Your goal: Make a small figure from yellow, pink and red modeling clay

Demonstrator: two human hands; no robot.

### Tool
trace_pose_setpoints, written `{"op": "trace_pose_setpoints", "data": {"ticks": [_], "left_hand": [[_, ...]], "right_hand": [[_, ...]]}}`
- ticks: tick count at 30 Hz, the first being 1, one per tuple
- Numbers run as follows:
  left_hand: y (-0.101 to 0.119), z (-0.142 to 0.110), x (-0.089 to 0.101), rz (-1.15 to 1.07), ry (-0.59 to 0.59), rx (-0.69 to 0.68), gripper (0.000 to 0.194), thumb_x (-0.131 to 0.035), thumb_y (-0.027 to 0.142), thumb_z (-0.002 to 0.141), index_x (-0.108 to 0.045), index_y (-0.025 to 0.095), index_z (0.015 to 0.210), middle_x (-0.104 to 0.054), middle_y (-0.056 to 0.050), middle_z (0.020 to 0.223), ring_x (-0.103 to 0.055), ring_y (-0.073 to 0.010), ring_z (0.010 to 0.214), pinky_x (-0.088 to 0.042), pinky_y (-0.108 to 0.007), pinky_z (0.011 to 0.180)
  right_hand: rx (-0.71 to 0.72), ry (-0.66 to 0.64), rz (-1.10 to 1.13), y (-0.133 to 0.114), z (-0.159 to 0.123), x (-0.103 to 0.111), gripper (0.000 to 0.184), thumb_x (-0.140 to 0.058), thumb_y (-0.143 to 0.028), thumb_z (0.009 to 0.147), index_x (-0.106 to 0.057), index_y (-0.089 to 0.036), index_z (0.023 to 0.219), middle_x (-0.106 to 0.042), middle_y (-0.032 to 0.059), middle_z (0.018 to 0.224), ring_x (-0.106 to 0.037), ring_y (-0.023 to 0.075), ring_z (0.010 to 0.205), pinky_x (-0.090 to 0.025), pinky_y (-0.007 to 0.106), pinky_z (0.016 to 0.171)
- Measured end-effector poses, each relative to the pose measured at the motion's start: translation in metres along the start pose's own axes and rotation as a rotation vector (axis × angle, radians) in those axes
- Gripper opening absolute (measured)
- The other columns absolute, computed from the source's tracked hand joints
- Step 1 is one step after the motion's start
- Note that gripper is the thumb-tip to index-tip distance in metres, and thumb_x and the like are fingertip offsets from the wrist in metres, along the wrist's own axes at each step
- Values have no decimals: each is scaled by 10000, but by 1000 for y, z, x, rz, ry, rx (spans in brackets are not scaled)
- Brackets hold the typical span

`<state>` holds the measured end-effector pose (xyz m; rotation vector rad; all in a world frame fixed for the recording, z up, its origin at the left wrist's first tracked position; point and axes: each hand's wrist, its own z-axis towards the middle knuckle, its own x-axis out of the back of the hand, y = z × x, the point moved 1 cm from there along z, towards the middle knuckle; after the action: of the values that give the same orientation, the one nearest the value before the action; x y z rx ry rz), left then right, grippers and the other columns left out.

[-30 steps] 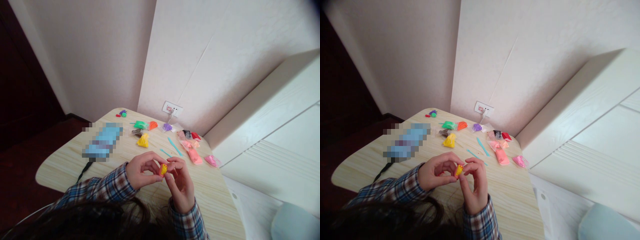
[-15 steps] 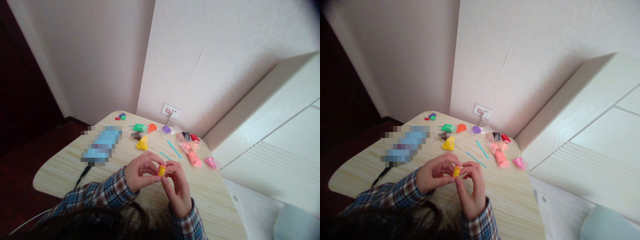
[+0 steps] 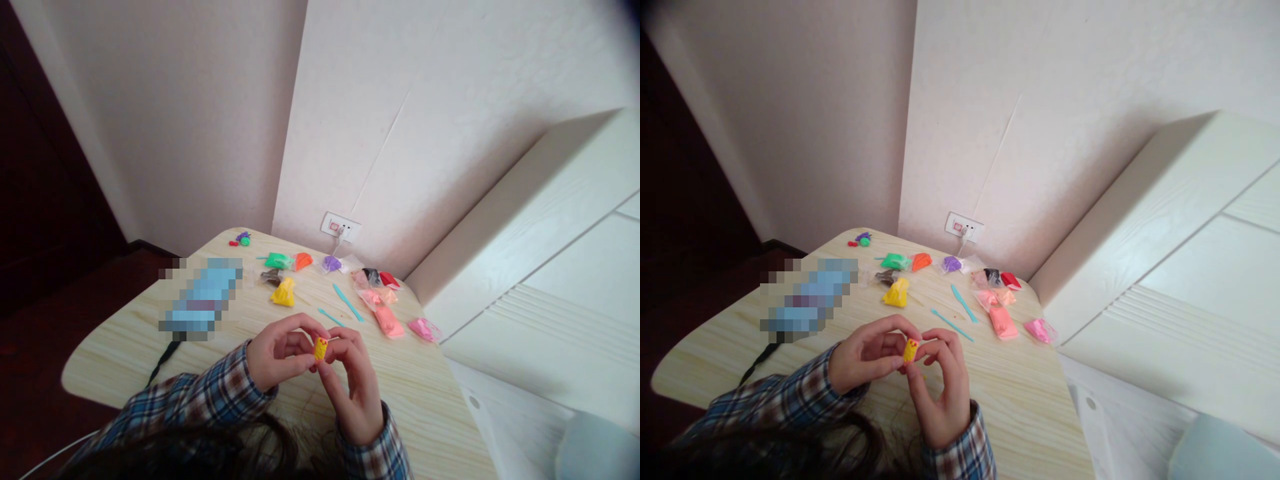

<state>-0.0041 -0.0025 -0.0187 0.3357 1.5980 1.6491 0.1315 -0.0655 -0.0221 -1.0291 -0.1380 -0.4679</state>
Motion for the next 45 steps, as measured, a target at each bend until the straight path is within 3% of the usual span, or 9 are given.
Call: {"op": "trace_pose_setpoints", "data": {"ticks": [18, 29, 39, 45], "left_hand": [[-2, 2, 0, 47, -3, 6, 194, -623, 148, 700, -532, 147, 872, -563, 12, 746, -531, -79, 649, -446, -187, 600], [-8, 3, 5, 95, -33, -9, 232, -603, 167, 724, -550, 147, 949, -570, -2, 792, -547, -96, 693, -455, -201, 632], [-6, 2, -1, 52, 51, 11, 208, -616, 153, 681, -556, 144, 879, -541, 14, 773, -529, -84, 661, -435, -190, 593], [-5, 2, 0, 40, 42, 23, 253, -621, 160, 676, -584, 133, 925, -561, -3, 807, -550, -91, 682, -443, -203, 621]], "right_hand": [[86, 1, -89, -4, 1, -4, 67, -532, -147, 797, -536, -214, 803, -523, 44, 913, -505, 162, 834, -439, 285, 664], [82, 19, -93, -3, 0, -5, 64, -528, -153, 803, -533, -217, 807, -524, 28, 914, -489, 143, 827, -428, 256, 665], [95, 21, -112, -3, 0, -6, 93, -528, -129, 792, -523, -222, 805, -529, 18, 915, -492, 134, 828, -432, 243, 670], [82, 31, -113, -3, 0, -5, 78, -532, -142, 795, -532, -219, 798, -528, 26, 912, -503, 140, 831, -436, 250, 666]]}}
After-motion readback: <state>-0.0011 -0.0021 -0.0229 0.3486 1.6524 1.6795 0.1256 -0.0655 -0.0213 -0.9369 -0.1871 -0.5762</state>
